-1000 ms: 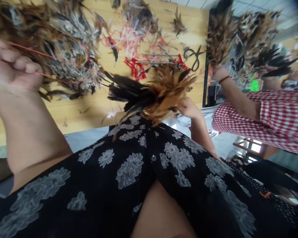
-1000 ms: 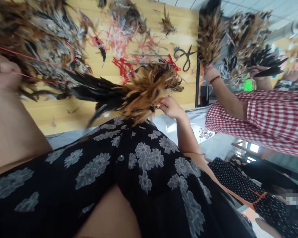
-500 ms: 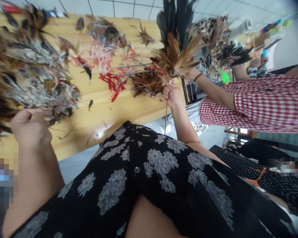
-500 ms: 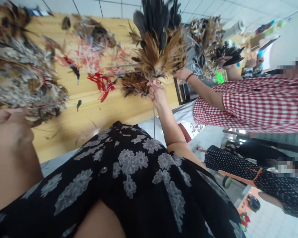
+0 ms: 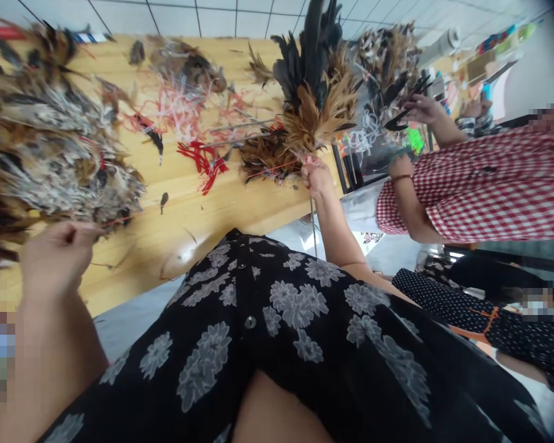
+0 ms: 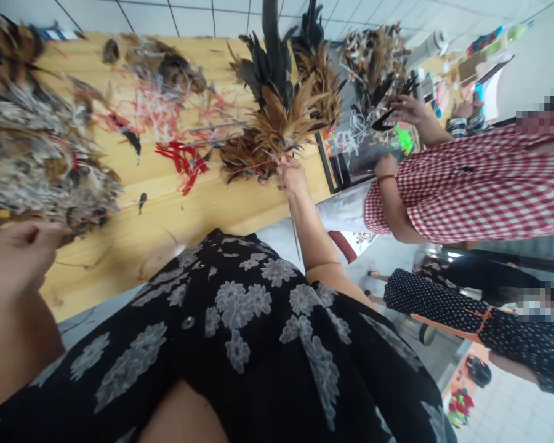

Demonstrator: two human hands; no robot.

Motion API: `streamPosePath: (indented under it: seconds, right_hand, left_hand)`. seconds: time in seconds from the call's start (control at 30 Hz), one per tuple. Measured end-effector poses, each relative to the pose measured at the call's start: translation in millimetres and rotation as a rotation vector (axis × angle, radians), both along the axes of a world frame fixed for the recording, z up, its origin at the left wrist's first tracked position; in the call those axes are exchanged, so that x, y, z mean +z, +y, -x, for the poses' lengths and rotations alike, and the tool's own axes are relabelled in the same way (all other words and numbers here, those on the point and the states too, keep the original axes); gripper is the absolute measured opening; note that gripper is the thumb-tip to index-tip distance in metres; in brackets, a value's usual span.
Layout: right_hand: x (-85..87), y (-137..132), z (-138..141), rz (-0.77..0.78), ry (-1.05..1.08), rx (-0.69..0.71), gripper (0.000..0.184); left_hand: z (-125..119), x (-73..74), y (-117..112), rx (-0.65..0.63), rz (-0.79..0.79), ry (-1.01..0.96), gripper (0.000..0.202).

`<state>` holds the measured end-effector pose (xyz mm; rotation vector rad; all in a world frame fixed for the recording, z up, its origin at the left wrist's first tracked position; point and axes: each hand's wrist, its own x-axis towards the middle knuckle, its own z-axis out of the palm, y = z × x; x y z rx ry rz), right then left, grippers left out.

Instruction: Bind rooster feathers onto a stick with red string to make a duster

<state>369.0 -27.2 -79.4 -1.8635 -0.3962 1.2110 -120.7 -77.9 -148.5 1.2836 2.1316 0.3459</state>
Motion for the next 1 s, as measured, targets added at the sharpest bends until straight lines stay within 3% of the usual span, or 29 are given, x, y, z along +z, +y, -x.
streamPosePath:
  seconds: [0.07, 0.1, 0.17, 0.27, 0.4, 0.47, 0.53, 0.6, 0.67, 0.77, 0.87, 0.93, 1.0]
  right_hand:
    - [3.7, -3, -2, 0.011, 0.010, 0.069, 0.025]
    - [5.5, -5, -1, 0.015, 0.020, 0.101, 0.024]
    - [7.8, -9, 4, 0.002, 0.069, 0.164, 0.022]
    - [6.7, -18, 22, -0.039, 0.172, 0.243, 0.023]
    - [3.5, -28, 53, -0.040, 0.217, 0.380, 0.039]
    - [2.8, -32, 64, -0.069, 0.224, 0.442, 0.040]
    - [0.7, -35, 67, -0.096, 0.216, 0.454, 0.038]
    - [-4.7, -38, 67, -0.096, 0.181, 0.412, 0.033]
    - [-13.8, -42, 67, -0.055, 0.155, 0.361, 0.026]
    - [-32.4, -51, 76, 0.064, 0.173, 0.324, 0.017]
    - [-54.1, -60, 95, 0.137, 0.180, 0.359, 0.016]
    - [-69.3, -65, 106, 0.166, 0.126, 0.385, 0.019]
    - [-83.8, -69, 113, 0.191, 0.072, 0.415, 0.019]
  left_hand:
    - [-4, 0.4, 6, -0.176, 0.143, 0.160, 0.014]
    - [-9, 1.7, 10, -0.234, 0.112, 0.211, 0.018]
    - [-31, 6.2, 17, -0.331, -0.109, 0.171, 0.034]
    - [-90, 14.5, 22, -0.481, -0.298, -0.160, 0.050]
    - [-182, 15.5, 17, -0.673, -0.139, -0.710, 0.062]
    - [-210, 10.7, 11, -0.713, -0.069, -0.833, 0.048]
    - [-220, 5.6, 4, -0.679, -0.027, -0.835, 0.029]
    - [-216, 2.7, -1, -0.625, -0.065, -0.770, 0.031]
    - [-207, 3.0, -4, -0.611, -0.215, -0.699, 0.035]
    - [-200, 6.0, -7, -0.730, -0.486, -0.634, 0.036]
    - [-205, 4.3, -12, -0.832, -0.474, -0.787, 0.036]
    - [-212, -1.8, -18, -0.679, -0.326, -0.986, 0.037]
    - [-220, -11.2, -24, -0.317, -0.208, -1.189, 0.039]
